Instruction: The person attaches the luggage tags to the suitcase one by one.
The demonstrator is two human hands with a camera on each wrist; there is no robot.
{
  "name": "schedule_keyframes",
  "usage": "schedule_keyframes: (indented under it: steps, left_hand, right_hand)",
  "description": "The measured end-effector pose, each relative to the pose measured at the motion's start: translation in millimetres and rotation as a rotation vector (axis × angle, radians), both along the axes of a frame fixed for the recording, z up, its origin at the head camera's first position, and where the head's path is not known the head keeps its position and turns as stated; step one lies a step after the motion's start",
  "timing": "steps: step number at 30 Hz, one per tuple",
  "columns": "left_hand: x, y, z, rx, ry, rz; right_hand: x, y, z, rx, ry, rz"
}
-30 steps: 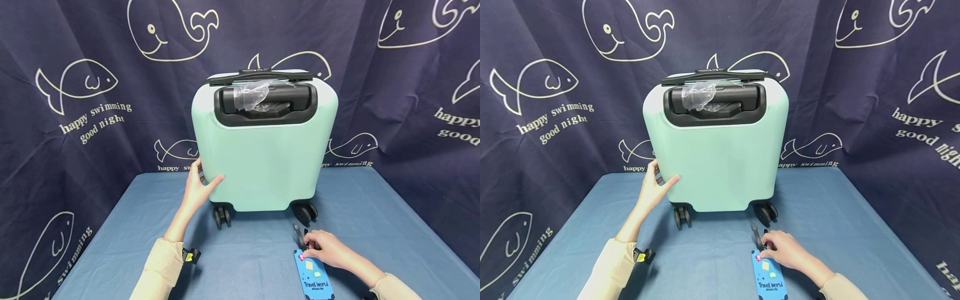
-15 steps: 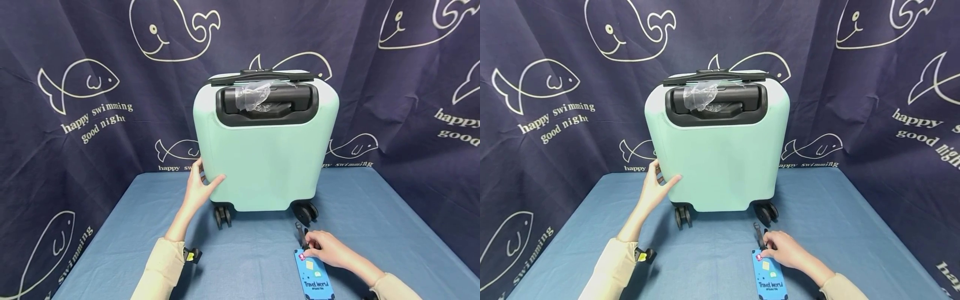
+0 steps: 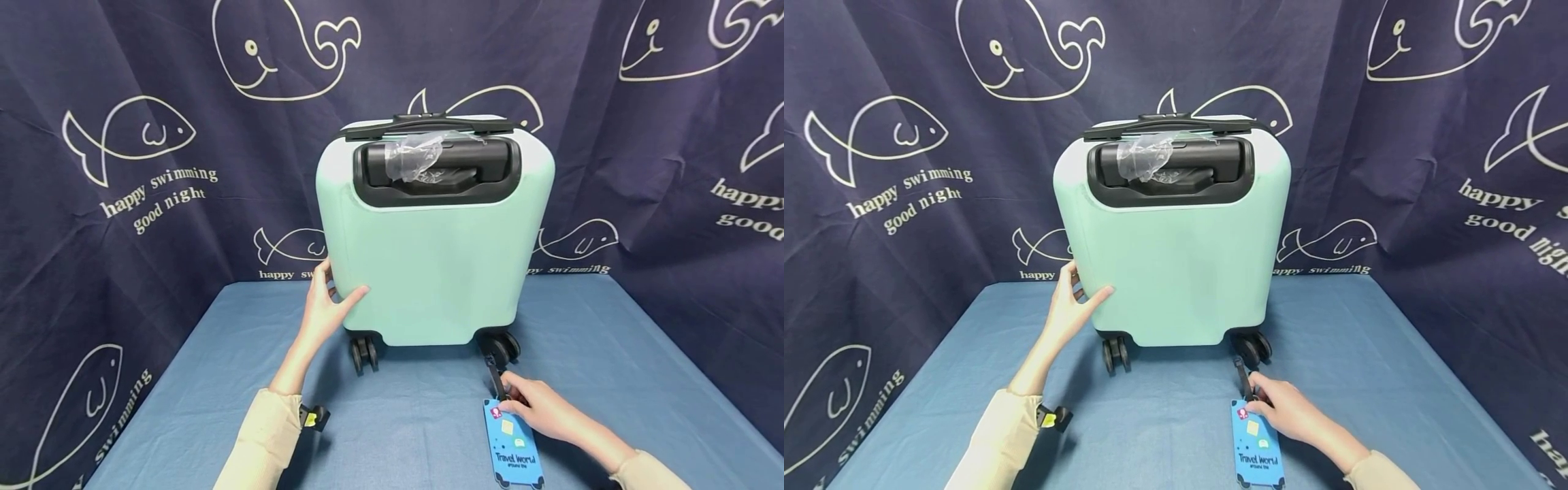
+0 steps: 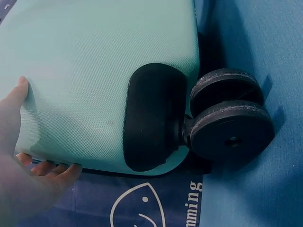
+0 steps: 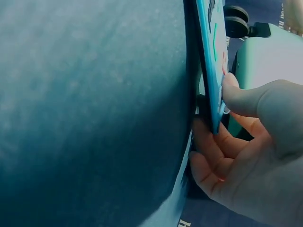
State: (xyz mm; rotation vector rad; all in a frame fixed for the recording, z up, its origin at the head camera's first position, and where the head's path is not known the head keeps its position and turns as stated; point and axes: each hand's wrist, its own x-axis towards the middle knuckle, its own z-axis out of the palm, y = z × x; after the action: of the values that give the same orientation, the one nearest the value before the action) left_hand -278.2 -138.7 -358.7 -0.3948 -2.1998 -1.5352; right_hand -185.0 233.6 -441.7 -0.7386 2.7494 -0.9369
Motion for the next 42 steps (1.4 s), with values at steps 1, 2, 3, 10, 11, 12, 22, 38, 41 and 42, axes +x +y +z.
schedule_keyframes:
  steps: [1, 2, 3, 10, 11, 12, 22, 38, 41, 42]
  left_hand:
    - [0.1, 0.0, 0.1, 0.0, 0.0, 0.001]
    - [0.2, 0.1, 0.2, 0.0, 0.0, 0.002]
    - [0.3, 0.2, 0.3, 0.0, -0.002, 0.002]
    - [0.1, 0.4, -0.3, 0.011, -0.016, -0.002]
    - [-0.1, 0.5, -0.5, 0.011, -0.014, -0.002]
    - [-0.2, 0.5, -0.8, 0.012, -0.014, -0.002]
    - [0.2, 0.5, -1.8, 0.014, -0.006, -0.004]
    - [-1.4, 1.8, -2.4, 0.01, -0.017, -0.008]
    - [-0.3, 0.8, -3.2, 0.012, -0.022, -0.004]
    - [0.2, -0.1, -3.7, 0.015, -0.025, 0.0]
  right_hand:
    - [-0.1, 0, -0.1, -0.006, -0.003, -0.005]
    - [-0.2, 1, -0.2, -0.016, -0.006, -0.01]
    - [-0.3, 1, -0.3, -0.026, -0.01, -0.015]
    - [1.2, 3, 2.1, -0.08, -0.079, -0.076]
    - [1.5, 4, 2.6, -0.08, -0.089, -0.088]
    - [1.6, 4, 2.8, -0.082, -0.091, -0.095]
    - [3.3, 6, 5.5, -0.09, -0.047, -0.142]
    - [16.2, 1, 23.0, -0.151, -0.018, -0.2]
    - [18.1, 1, 23.6, -0.174, 0.014, -0.219]
    - [18.6, 1, 23.9, -0.183, 0.022, -0.222]
